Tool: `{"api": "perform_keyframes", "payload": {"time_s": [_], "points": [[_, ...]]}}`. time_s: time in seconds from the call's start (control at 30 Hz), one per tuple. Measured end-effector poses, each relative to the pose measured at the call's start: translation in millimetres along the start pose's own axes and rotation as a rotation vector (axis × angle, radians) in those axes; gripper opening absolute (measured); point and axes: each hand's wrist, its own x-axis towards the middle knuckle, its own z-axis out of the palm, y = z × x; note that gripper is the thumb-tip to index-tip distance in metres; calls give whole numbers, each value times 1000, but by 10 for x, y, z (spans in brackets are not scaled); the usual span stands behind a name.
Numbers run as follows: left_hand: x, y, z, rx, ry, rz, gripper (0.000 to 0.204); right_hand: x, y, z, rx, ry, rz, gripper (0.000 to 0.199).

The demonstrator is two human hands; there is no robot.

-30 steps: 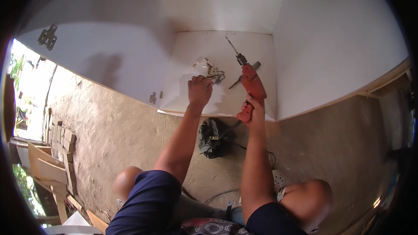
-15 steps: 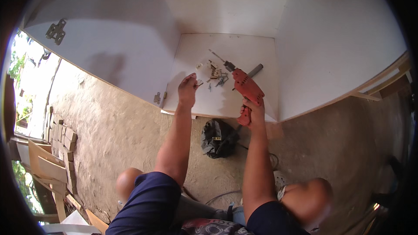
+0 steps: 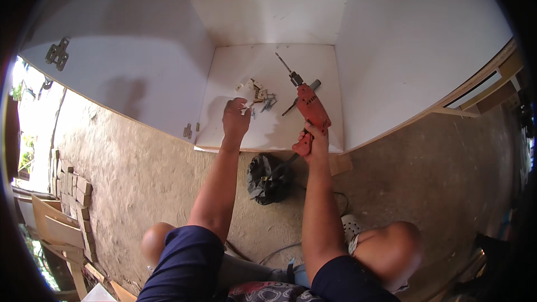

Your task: The person uses a drill to screw hardware into the interior corner of a white cabinet, picking up screws and plastic brackets from the bottom of the unit.

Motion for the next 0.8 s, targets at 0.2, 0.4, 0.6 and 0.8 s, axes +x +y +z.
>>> {"api": "perform_keyframes", "payload": {"time_s": [0.2,0.4,0.6,0.8], "points": [[-71,210,195,142,-225,175,19,-36,13,78,25,-6,40,29],[-73,209,286,157,-235,237,17,-54,-10,119,30,-66,-13,29],[-95,202,236,151,-85,174,37,-135,-78,187,27,-20,33,31],[-19,116,159,315,-134,225,48,-102,-44,206,10,-14,9,32]]}}
